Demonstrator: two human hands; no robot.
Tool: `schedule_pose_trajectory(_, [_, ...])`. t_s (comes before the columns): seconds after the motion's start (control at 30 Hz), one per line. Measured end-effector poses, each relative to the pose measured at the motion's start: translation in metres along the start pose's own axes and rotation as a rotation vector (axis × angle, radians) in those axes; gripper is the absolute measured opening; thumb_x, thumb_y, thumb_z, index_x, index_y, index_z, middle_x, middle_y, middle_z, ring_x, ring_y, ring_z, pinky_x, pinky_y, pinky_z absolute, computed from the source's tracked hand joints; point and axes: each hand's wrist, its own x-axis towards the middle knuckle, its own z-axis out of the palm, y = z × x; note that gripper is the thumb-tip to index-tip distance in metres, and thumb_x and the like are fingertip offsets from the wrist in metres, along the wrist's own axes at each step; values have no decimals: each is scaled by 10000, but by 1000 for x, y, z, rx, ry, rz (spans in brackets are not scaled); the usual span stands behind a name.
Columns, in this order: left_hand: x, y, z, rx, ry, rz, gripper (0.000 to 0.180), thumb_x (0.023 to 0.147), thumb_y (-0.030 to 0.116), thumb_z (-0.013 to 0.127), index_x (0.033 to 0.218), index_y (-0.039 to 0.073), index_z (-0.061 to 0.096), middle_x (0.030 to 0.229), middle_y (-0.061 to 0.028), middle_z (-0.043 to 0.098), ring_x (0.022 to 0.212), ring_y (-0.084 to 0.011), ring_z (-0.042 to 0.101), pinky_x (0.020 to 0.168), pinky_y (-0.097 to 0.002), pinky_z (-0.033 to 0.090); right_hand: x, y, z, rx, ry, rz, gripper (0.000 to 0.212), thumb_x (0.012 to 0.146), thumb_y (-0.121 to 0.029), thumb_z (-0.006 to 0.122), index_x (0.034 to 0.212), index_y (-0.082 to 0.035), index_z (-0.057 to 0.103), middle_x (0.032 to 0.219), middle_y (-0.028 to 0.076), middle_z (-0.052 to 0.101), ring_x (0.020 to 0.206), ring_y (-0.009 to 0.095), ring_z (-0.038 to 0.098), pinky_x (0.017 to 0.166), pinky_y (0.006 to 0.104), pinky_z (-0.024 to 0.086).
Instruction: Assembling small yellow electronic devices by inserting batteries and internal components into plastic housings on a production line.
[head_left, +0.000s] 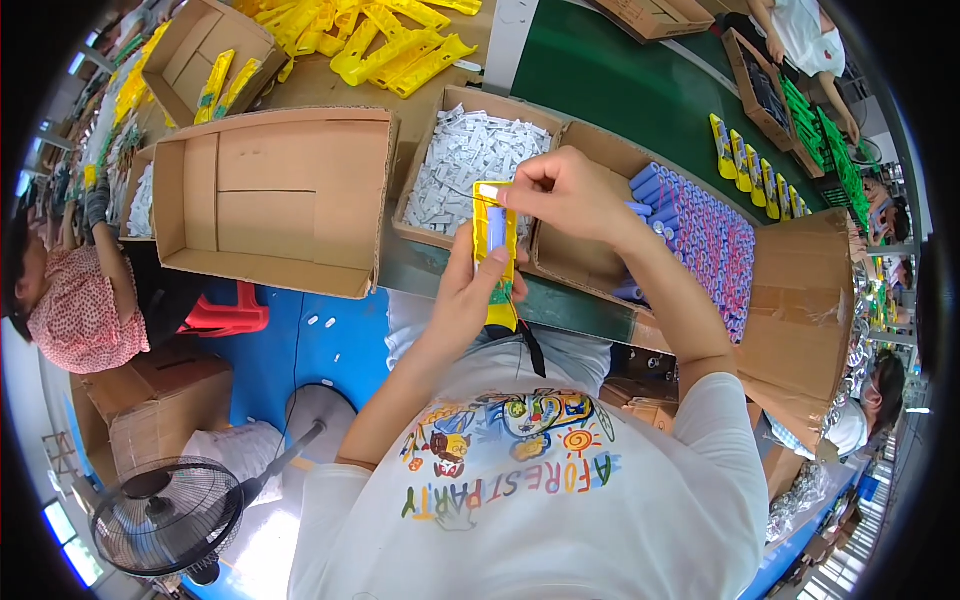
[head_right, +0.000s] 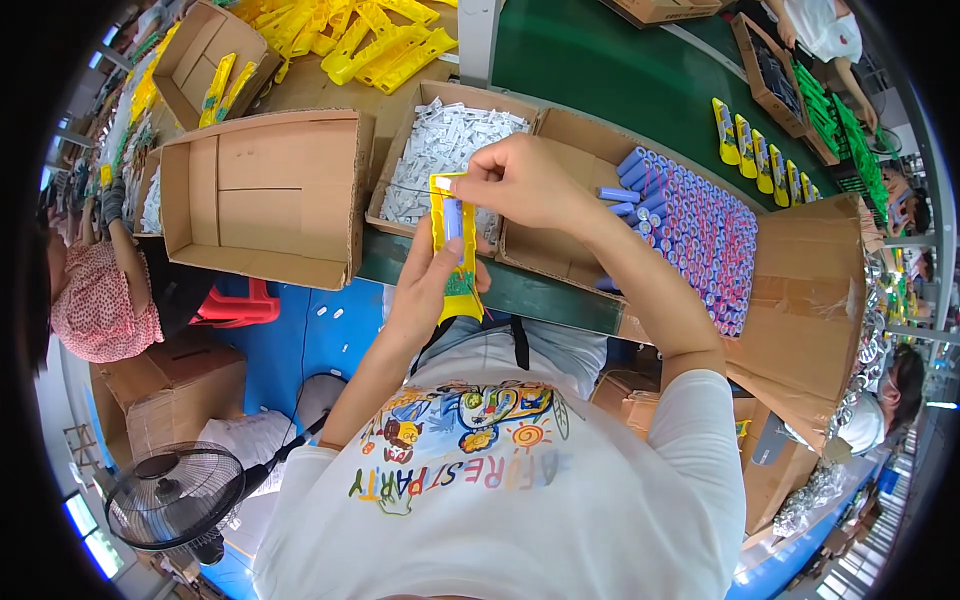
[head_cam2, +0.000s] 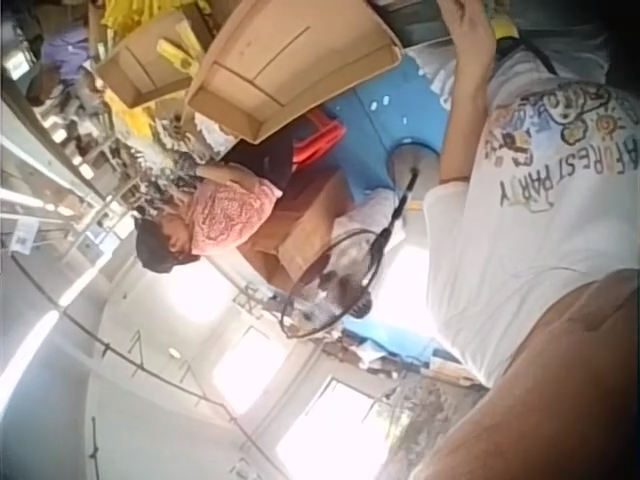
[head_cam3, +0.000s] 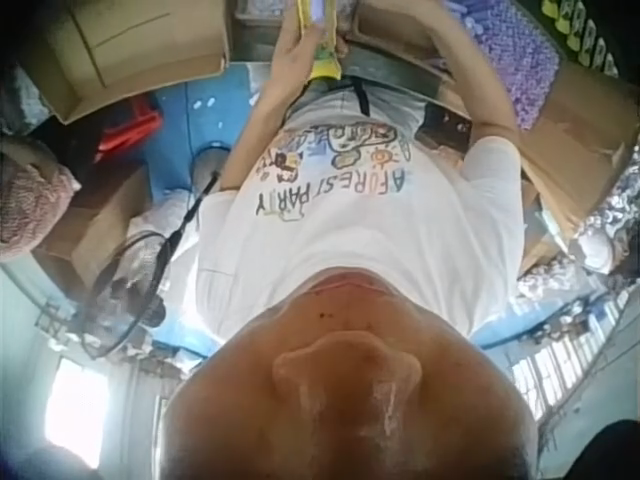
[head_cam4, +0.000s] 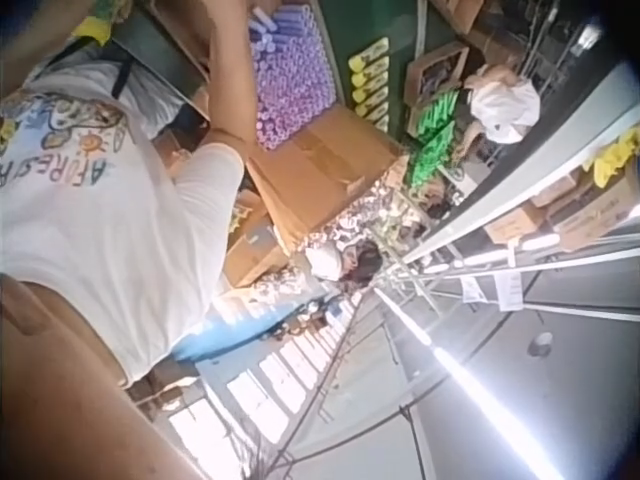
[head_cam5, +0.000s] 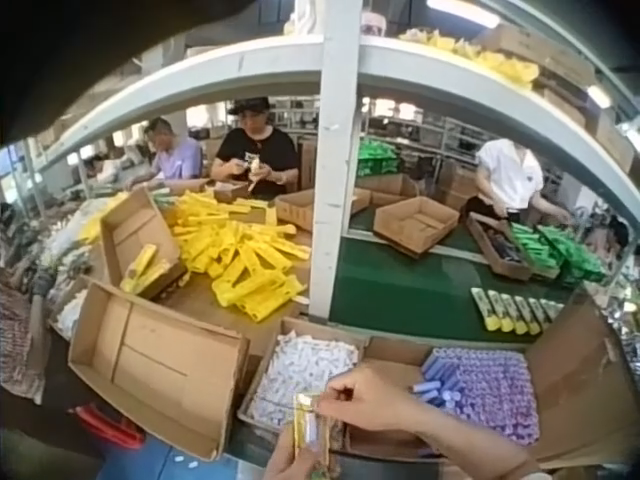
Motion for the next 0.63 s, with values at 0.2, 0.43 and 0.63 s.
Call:
schedule_pose_trajectory(0.2, [4, 3, 18, 18, -106, 60, 279, 1004, 210, 427, 1231, 69, 345, 990, -108, 563, 675, -146, 586, 597, -280, 496, -21, -6, -4, -312, 391, 19, 205, 849, -227, 699, 830, -28, 650, 604, 11, 542, 587, 83, 511, 545, 254, 405])
schedule_pose_trajectory(0.43, [0, 8, 31, 198, -210, 150, 636, 979, 360, 450, 1456, 21, 200, 1348, -196, 421, 1206, -311, 491, 969, -437, 434, -31, 71, -93, -542, 543, -431, 132, 872, -93, 599, 984, -45, 649, 903, 114, 636, 848, 291, 625, 752, 342, 506])
schedule_pose_trajectory(0.63, [6, 12, -11, 237, -137, -33, 631, 969, 364, 477, 1444, 48, 207, 1328, -217, 444, 1213, -304, 487, 994, -435, 423, -38, 227, -329, -1028, 770, 183, 157, 894, -120, 563, 994, -46, 660, 1098, 202, 635, 1008, 342, 622, 886, 410, 494])
